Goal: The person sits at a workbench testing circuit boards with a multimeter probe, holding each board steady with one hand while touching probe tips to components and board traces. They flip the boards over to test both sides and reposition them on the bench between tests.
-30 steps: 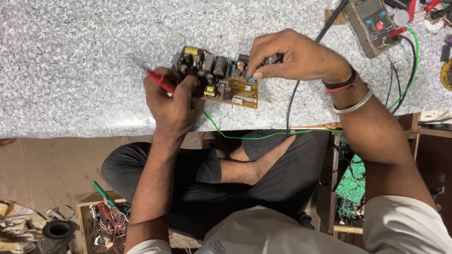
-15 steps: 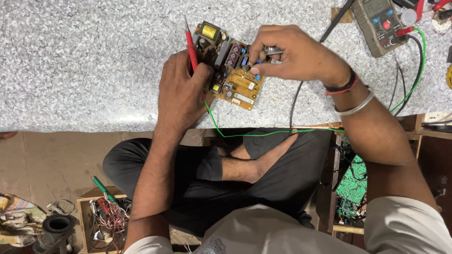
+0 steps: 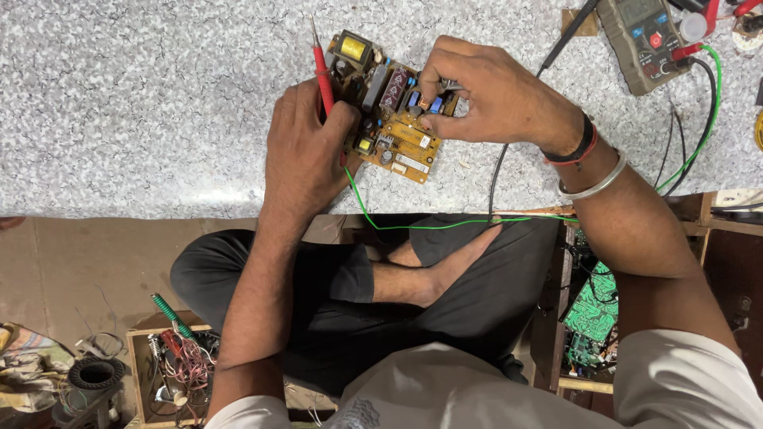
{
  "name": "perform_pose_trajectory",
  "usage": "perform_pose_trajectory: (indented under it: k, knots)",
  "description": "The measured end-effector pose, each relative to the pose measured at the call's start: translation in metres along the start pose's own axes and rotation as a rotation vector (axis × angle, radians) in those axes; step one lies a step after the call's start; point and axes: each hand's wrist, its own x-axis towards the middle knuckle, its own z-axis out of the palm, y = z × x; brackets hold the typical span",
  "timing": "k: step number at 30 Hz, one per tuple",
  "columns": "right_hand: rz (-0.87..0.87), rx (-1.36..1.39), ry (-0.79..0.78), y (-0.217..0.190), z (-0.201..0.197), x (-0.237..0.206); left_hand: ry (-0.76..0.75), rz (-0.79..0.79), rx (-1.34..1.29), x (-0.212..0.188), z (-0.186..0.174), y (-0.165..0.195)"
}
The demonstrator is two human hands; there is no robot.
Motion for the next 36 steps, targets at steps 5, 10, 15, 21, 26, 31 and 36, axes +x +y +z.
perform_pose_trajectory:
  k: [5, 10, 15, 21, 26, 31, 36]
  knots:
    - [0.039, -0.014, -0.025, 0.0004, 0.0008, 0.0000, 0.014, 0.010, -0.008, -0.0010, 0.0003, 0.0002]
    - [0.011, -0.019, -0.014, 0.0004, 0.0010, -0.0001, -0.012, -0.007, 0.006, -0.0009, 0.0007, -0.0016]
    - [0.000, -0.010, -0.006, 0.0009, 0.0022, -0.0005, 0.014, 0.016, -0.009, -0.0013, 0.0004, -0.0009]
    - [0.007, -0.004, -0.014, 0.0022, 0.0043, -0.0020, 0.014, 0.015, -0.014, -0.0008, -0.0003, -0.0002]
    - [0.011, -0.017, -0.020, 0.0031, 0.0057, -0.0018, -0.002, -0.004, -0.014, 0.0004, 0.0000, 0.0013]
    - [0.012, 0.053, -0.006, 0.0023, -0.0002, -0.0009, -0.003, 0.013, -0.017, 0.0017, -0.0021, -0.0001]
    - [0.015, -0.021, 0.035, 0.0001, 0.0002, -0.0003, 0.019, 0.019, -0.012, 0.0010, -0.0004, -0.0011]
